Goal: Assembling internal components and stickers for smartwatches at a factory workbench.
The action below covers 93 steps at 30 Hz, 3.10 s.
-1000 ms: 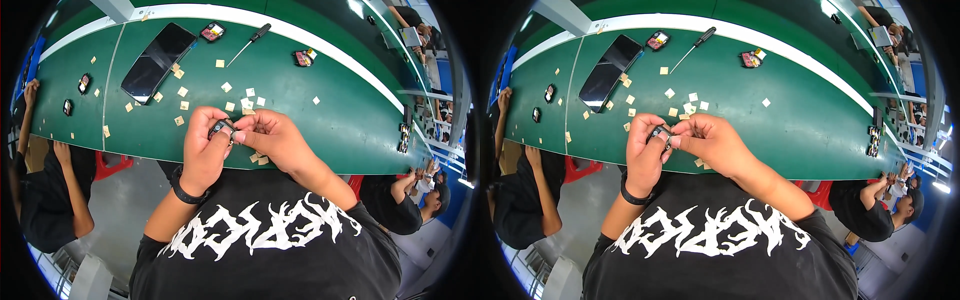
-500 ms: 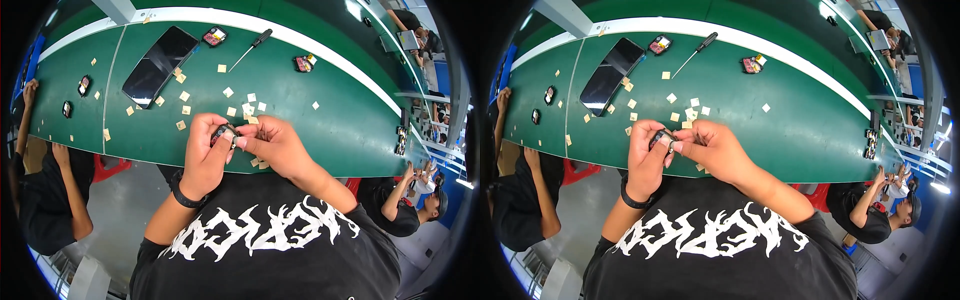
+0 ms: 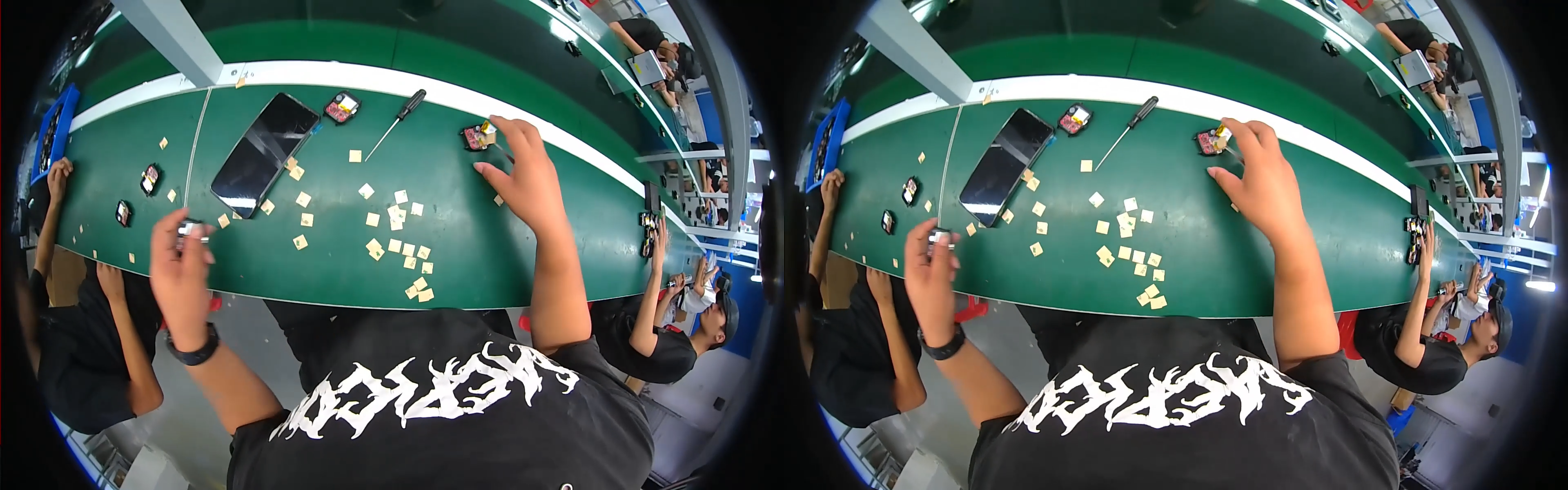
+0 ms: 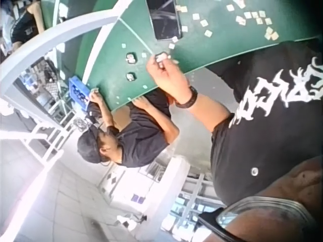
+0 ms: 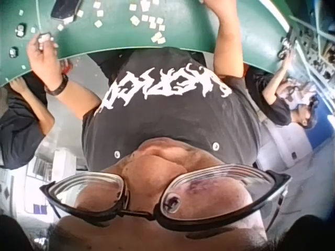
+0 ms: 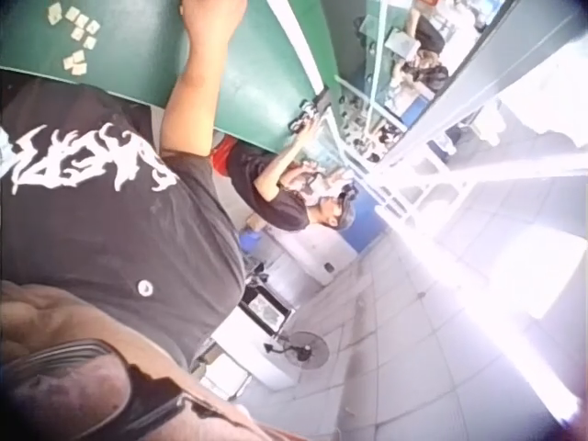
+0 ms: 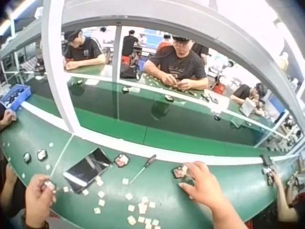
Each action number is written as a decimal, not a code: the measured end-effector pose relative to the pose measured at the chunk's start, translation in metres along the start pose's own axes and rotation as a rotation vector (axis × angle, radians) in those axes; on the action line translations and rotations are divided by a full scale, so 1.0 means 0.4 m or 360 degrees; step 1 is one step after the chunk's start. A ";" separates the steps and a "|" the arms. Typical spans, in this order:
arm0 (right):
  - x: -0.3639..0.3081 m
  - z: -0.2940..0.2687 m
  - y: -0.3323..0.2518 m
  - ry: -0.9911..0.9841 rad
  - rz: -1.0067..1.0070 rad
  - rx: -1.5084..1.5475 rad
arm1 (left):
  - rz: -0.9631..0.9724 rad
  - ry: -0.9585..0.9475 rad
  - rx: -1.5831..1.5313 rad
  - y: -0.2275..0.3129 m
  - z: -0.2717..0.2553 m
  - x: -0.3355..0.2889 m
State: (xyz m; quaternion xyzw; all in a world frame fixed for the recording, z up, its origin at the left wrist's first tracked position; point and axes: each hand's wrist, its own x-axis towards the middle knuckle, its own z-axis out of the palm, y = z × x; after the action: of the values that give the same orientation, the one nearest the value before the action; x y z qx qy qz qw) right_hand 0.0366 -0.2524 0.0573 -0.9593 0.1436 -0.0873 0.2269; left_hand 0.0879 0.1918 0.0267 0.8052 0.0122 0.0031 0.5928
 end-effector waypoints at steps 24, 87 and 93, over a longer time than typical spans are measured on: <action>-0.090 0.014 -0.064 -0.0412 -0.0438 0.0568 | 0.0272 0.0621 0.1273 -0.079 -0.190 0.143; -0.219 0.126 -0.214 -0.1214 0.1098 0.1839 | -0.0340 -0.0654 -0.0868 0.047 0.361 -0.204; -0.224 0.130 -0.219 -0.1136 0.1094 0.1870 | -0.0369 -0.0695 -0.0772 0.048 0.355 -0.192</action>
State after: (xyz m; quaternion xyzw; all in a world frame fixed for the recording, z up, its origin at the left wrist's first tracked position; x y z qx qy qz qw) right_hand -0.0153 -0.1279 0.0427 -0.5526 0.2817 0.2411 0.7464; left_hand 0.0142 0.0489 0.0034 0.6157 -0.0248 -0.2339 0.7520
